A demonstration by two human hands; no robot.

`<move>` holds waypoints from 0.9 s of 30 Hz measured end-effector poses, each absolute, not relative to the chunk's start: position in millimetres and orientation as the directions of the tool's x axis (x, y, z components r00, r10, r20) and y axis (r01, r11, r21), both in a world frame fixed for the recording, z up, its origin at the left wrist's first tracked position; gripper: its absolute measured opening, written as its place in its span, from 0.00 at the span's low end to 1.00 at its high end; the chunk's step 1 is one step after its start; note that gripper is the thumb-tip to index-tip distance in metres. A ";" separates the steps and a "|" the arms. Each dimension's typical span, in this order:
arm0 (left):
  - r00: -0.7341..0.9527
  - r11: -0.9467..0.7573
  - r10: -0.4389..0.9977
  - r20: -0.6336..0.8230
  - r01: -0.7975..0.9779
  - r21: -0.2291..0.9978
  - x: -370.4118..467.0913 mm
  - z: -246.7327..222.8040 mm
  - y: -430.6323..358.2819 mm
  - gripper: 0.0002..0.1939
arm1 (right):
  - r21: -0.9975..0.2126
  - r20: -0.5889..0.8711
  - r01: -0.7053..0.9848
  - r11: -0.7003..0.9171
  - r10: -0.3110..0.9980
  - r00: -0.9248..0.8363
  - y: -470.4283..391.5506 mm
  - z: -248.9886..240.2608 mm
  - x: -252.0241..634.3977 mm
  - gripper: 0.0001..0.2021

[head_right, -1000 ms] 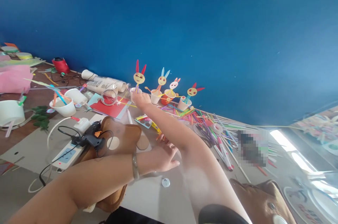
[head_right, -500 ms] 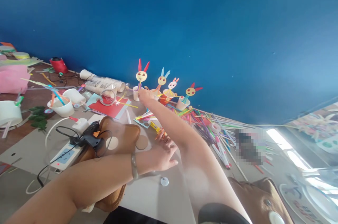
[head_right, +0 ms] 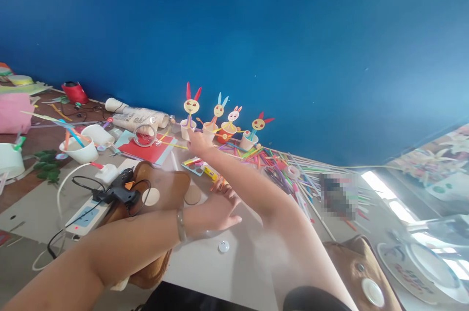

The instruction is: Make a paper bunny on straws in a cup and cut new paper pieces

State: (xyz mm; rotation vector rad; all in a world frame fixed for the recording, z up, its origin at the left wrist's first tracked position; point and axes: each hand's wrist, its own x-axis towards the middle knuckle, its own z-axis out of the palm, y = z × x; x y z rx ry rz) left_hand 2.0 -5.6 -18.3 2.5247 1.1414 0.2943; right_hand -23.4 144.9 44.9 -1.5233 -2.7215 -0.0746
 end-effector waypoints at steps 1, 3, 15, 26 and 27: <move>0.648 -0.599 0.761 0.007 0.700 0.390 2.2 -16.0 -6.1 0.25 | 0.033 0.042 0.846 0.532 0.845 -0.533 135.8 46.0 -15.6 0.22; 0.639 -0.580 0.768 -0.038 0.721 0.379 2.5 -12.9 -7.1 0.24 | 0.028 0.043 0.844 0.535 0.843 -0.536 118.2 47.2 4.5 0.18; 0.782 -0.857 0.507 0.364 0.409 0.314 -1.3 -5.5 -12.2 0.15 | -0.238 0.319 0.886 0.399 0.893 -0.317 15.8 14.9 191.0 0.12; 0.069 -0.375 0.925 0.374 0.324 0.868 -26.1 10.0 26.4 0.10 | -0.542 0.007 0.699 0.467 0.834 -0.552 -92.8 0.8 181.7 0.14; 0.073 -0.380 0.923 0.378 0.340 0.860 -26.3 9.0 26.5 0.09 | -0.532 -0.007 0.691 0.490 0.813 -0.582 -95.8 -0.6 174.4 0.16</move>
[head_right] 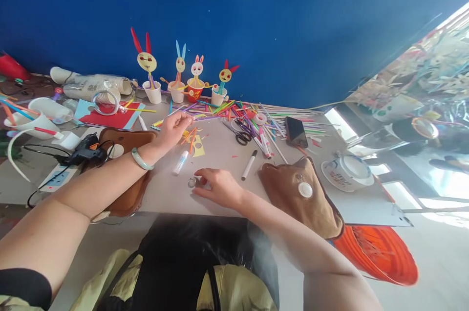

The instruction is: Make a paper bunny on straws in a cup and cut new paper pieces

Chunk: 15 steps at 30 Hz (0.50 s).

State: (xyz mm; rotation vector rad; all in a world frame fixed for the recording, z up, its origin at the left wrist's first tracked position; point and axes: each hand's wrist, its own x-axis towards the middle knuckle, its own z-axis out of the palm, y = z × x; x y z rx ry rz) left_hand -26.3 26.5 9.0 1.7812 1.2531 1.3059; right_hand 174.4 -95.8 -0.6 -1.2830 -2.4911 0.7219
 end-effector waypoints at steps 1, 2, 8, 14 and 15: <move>0.091 -0.385 0.921 0.380 0.377 0.843 -26.4 8.0 25.6 0.07 | -0.514 -0.021 0.689 0.511 0.796 -0.605 -97.2 -2.0 167.3 0.17; 0.119 -0.388 0.919 0.375 0.436 0.812 -26.4 7.0 23.8 0.06 | -0.490 -0.029 0.696 0.525 0.788 -0.615 -97.2 -3.4 160.9 0.16; 0.381 -0.444 0.892 0.243 0.837 0.318 -23.6 7.2 -1.0 0.16 | -0.471 -0.071 0.693 0.545 0.760 -0.646 -76.0 -3.7 154.9 0.03; 0.528 -0.529 0.845 0.084 0.849 -0.018 -23.6 15.6 -31.2 0.26 | -0.485 0.083 0.752 0.447 0.879 -0.470 -48.0 -7.1 191.3 0.08; 0.539 -0.538 0.840 0.057 0.842 -0.029 -24.1 15.1 -33.7 0.26 | -0.503 0.122 0.752 0.425 0.897 -0.425 -44.9 -9.2 195.8 0.09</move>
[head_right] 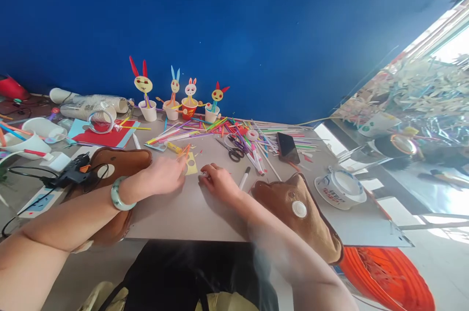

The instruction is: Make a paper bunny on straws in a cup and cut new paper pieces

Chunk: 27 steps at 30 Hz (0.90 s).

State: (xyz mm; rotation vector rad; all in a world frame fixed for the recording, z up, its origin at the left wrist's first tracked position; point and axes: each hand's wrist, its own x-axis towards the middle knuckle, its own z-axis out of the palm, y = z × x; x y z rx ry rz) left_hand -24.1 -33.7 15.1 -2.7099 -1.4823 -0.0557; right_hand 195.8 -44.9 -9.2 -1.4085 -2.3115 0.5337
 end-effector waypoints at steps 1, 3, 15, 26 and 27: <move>0.550 -0.549 0.835 0.036 0.835 -0.034 -24.7 13.9 -35.4 0.26 | -0.523 0.158 0.747 0.410 0.908 -0.387 -42.5 -11.2 199.1 0.09; 0.580 -0.580 0.814 0.015 0.814 -0.032 -25.3 10.7 -36.8 0.22 | -0.569 0.214 0.724 0.390 0.920 -0.328 -39.3 -13.7 202.9 0.09; 0.429 -0.476 0.874 0.226 0.666 0.574 -2.3 9.7 -35.5 0.27 | -0.996 0.086 0.038 0.087 0.996 -0.014 -31.5 -0.6 212.4 0.17; 0.488 -0.356 0.867 0.101 0.464 0.811 -0.5 -0.7 -25.2 0.14 | -0.999 0.035 0.020 0.038 0.988 -0.150 -37.0 2.9 208.7 0.20; 0.496 -0.353 0.863 0.095 0.457 0.817 -0.1 -0.6 -25.7 0.14 | -0.999 0.031 0.034 0.037 0.987 -0.158 -37.7 3.5 208.1 0.20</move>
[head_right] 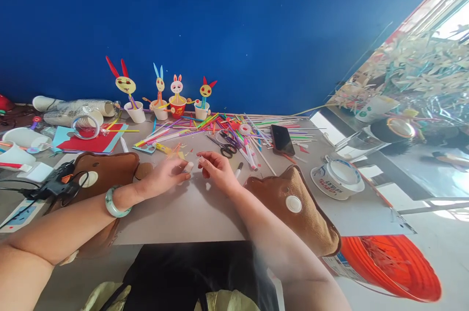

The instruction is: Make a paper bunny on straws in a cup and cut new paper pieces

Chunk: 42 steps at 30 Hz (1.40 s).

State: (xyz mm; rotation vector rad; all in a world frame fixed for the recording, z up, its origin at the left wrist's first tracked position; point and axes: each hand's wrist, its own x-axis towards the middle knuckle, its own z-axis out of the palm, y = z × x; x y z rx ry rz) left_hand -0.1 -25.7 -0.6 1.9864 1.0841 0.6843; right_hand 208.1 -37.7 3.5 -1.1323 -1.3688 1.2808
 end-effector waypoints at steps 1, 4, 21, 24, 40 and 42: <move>0.504 -0.348 0.859 0.087 0.451 0.822 0.3 -0.8 -26.2 0.14 | -0.998 0.029 0.045 0.037 0.986 -0.165 -38.3 3.9 207.6 0.20; 0.513 -0.347 0.855 0.081 0.448 0.824 1.1 -2.5 -26.7 0.14 | -0.997 0.031 0.062 0.043 0.984 -0.176 -39.1 4.6 206.8 0.19; 0.430 -0.119 0.900 0.063 0.105 0.987 4.3 0.7 -23.6 0.18 | -0.983 -0.057 -0.177 -0.056 0.998 0.002 -37.2 -0.5 202.8 0.12; 0.372 -0.077 0.926 0.063 0.023 0.997 3.6 6.3 -22.4 0.18 | -0.951 -0.161 -0.251 -0.178 0.983 -0.085 -40.0 0.0 199.3 0.07; 0.480 0.118 0.877 0.002 -0.219 0.969 0.4 8.2 -25.8 0.22 | -0.984 -0.097 -0.068 -0.162 0.824 -0.559 -55.5 4.5 192.6 0.23; 0.504 0.110 0.864 0.009 -0.206 0.972 -0.5 7.1 -26.1 0.23 | -0.984 -0.098 -0.069 -0.167 0.815 -0.572 -55.9 5.5 193.5 0.23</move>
